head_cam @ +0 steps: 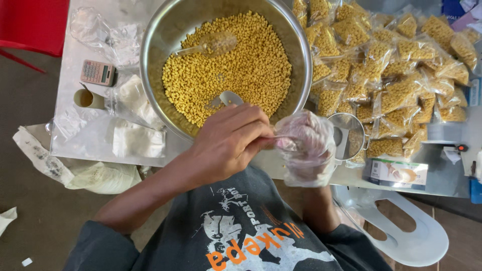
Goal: The person scoops yellow puffed snacks from a large metal bowl into small clear plastic bags using a plastic scoop. They weigh each filled bag on a digital scale, then set the bag aside. The process repeats continuously.
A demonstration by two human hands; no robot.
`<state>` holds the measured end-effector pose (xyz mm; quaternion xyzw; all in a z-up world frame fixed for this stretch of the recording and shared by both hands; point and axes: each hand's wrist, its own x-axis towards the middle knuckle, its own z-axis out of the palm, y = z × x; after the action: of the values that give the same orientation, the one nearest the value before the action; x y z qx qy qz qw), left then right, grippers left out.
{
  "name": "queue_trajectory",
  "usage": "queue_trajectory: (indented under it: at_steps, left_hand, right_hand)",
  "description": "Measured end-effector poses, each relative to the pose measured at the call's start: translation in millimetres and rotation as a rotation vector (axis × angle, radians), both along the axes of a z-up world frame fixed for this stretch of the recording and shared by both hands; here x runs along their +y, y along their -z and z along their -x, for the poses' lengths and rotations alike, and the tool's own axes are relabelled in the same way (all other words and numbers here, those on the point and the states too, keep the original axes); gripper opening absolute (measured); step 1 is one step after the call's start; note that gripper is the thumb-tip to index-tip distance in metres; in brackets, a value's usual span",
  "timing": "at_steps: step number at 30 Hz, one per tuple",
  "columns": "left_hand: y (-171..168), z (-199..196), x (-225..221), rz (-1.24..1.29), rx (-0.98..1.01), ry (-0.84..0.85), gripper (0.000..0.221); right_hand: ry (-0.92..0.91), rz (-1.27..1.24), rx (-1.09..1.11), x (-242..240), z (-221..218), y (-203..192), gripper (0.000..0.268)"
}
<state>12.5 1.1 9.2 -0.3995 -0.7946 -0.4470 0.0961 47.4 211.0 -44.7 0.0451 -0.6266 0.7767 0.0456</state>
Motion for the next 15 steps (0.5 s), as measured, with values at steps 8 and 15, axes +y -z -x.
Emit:
queue_trajectory:
  at_steps: [8, 15]
  left_hand:
    - [-16.8, -22.7, -16.2, 0.172, 0.375, 0.058, 0.028]
    - [-51.1, -26.5, -28.1, 0.226, 0.470, 0.130, 0.023]
  right_hand:
    - [0.170, -0.925, 0.731, 3.2, -27.8, -32.8, 0.021]
    - [-0.063, -0.738, 0.782, 9.0, -24.2, -74.7, 0.032]
